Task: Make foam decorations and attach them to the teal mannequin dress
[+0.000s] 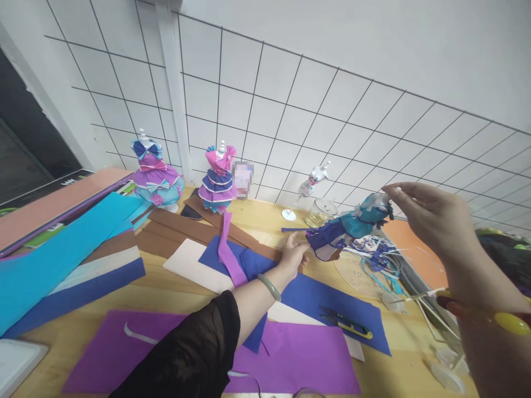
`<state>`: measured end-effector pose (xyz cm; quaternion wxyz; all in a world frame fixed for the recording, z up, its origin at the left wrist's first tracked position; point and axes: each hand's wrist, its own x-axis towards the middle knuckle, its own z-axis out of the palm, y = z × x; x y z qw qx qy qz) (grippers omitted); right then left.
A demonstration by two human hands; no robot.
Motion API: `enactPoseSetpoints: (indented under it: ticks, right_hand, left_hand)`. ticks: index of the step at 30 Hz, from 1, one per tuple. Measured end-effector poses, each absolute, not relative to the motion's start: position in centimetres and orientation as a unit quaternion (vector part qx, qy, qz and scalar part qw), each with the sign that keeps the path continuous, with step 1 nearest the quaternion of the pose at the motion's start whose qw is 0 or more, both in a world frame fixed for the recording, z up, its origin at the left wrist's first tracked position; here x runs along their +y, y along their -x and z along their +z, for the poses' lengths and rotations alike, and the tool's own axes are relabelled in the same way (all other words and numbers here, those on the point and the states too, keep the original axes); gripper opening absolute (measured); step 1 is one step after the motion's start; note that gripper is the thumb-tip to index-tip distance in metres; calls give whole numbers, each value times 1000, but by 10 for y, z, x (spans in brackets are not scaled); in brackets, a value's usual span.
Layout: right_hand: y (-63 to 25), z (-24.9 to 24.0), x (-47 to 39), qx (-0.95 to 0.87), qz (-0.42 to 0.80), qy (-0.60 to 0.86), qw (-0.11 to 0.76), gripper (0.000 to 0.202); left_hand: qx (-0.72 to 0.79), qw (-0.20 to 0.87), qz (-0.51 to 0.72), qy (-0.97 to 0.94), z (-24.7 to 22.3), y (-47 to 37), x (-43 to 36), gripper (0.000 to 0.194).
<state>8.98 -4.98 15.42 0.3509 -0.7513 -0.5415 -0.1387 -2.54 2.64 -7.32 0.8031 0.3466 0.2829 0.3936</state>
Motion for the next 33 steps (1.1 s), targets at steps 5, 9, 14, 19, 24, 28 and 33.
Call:
enactPoseSetpoints:
  ticks: [5, 9, 14, 19, 24, 28, 33]
  right_hand:
    - [-89, 155, -54, -548, -134, 744, 358, 26]
    - [-91, 156, -57, -548, -144, 744, 355, 28]
    - [-96, 155, -59, -540, -146, 749, 355, 30]
    - [-92, 154, -60, -549, -148, 742, 357, 29]
    - [-92, 152, -62, -535, -145, 753, 355, 29]
    - [-94, 151, -62, -527, -135, 755, 366, 28]
    - [-97, 150, -59, -498, -141, 779, 355, 28]
  left_hand:
    - [280, 814, 370, -348, -73, 26, 26, 62]
    - [278, 823, 352, -348, -70, 27, 26, 63]
    - [250, 846, 331, -336, -66, 29, 24, 70]
    - [231, 862, 313, -325, -68, 28, 25, 63]
    - [205, 883, 324, -269, -71, 28, 28, 52]
    - [195, 896, 324, -232, -70, 28, 31, 47]
    - [200, 899, 320, -222, -71, 29, 34, 35]
